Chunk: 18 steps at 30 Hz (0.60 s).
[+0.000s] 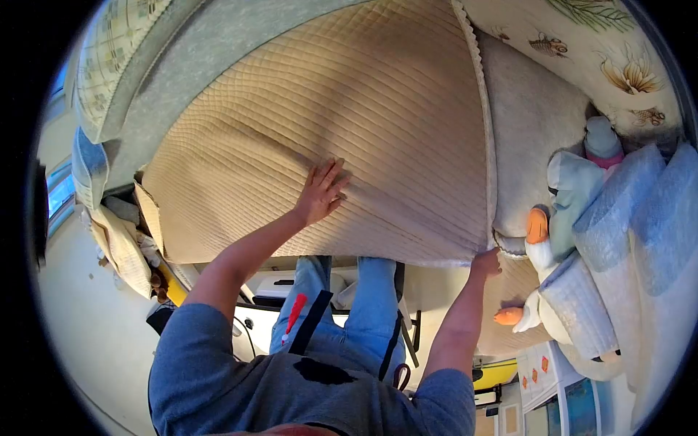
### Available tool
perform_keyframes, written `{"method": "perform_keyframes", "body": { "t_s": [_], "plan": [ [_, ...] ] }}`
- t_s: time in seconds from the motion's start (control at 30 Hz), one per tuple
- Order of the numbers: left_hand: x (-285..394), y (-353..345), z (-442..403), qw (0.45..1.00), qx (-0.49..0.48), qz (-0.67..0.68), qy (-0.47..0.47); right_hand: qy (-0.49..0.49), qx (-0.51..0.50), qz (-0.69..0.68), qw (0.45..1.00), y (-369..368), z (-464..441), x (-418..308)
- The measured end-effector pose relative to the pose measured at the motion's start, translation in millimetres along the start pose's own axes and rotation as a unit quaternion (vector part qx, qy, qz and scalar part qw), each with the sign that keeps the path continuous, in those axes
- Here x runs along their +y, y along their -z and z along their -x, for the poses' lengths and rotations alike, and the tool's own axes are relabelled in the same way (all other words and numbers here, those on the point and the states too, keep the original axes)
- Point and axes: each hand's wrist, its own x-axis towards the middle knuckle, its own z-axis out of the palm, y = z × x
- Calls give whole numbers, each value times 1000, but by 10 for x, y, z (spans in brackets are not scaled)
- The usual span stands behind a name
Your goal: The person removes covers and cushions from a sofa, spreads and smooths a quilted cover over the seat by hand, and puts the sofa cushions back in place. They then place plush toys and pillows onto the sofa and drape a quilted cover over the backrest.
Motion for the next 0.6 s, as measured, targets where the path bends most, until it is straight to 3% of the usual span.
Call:
{"method": "perform_keyframes", "body": {
  "t_s": [0.03, 0.1, 0.17, 0.23, 0.3, 0.4, 0.47, 0.6],
  "plan": [
    [-28, 26, 24, 1000, -13, -14, 15, 7, 6, -5, 1000, 21, -14, -34],
    [-156, 9, 27, 999, -26, -23, 28, 4, 116, -86, 989, 322, 122, -262],
    [-417, -68, -153, 976, 98, -64, 182, 116, 266, -167, 942, 594, 137, -511],
    [-592, -9, -349, 970, 115, -68, 201, 315, 352, -181, 863, 853, 186, -878],
    [-657, 29, -493, 963, 133, -72, 224, 450, 264, -198, 830, 1221, 338, -1320],
    [-727, 27, -596, 961, 148, -65, 223, 472, 271, -142, 826, 1372, 372, -1993],
    [-753, 3, -605, 962, 130, -66, 233, 406, 333, -123, 842, 1588, 413, -2320],
    [-802, -36, -604, 962, 139, -23, 236, 380, 354, -113, 847, 1941, 330, -2698]
  ]
}}
